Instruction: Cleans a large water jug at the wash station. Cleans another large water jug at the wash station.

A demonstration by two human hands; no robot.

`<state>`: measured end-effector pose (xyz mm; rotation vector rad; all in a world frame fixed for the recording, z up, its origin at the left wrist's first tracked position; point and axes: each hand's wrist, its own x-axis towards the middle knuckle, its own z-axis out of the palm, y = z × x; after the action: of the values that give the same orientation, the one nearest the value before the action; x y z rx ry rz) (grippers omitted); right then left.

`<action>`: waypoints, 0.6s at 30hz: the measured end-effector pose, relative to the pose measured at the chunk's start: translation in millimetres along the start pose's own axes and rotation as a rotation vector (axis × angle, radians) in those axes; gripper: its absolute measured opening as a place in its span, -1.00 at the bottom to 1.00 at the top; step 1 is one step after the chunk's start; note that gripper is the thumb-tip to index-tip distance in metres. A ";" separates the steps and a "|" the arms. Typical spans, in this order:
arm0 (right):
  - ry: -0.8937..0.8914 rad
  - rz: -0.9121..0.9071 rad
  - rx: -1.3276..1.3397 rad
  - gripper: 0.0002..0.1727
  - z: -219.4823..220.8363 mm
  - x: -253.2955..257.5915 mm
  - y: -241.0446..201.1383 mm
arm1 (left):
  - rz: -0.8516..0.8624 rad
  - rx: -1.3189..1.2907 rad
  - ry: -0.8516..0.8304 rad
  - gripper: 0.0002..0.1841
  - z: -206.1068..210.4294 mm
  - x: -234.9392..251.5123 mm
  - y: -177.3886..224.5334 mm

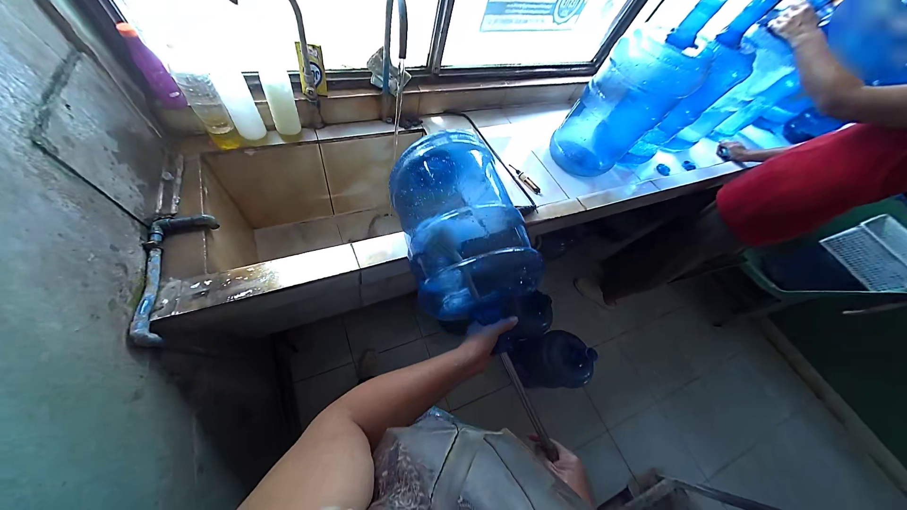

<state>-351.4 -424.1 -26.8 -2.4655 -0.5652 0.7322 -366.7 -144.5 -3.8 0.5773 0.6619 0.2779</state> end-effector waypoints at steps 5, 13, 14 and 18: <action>-0.522 0.396 0.192 -0.82 -41.5 -34.9 -56.1 | -0.019 -0.064 -0.025 -0.76 4.1 3.3 8.6; -0.302 0.305 0.152 -0.73 -13.5 -35.6 -13.9 | -0.063 -0.081 -0.042 -0.82 0.3 7.6 10.0; -0.458 0.471 0.189 -0.78 -28.2 -41.3 -58.8 | -0.077 -0.133 -0.095 -0.82 -3.0 7.8 11.2; -0.298 0.062 0.379 -0.81 -30.6 -58.1 -70.3 | -0.062 -0.151 -0.056 -0.73 -6.9 7.3 13.5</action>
<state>-394.9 -409.0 57.6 -2.0450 -0.4104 1.1304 -366.4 -127.7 -3.9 0.4183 0.5976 0.2507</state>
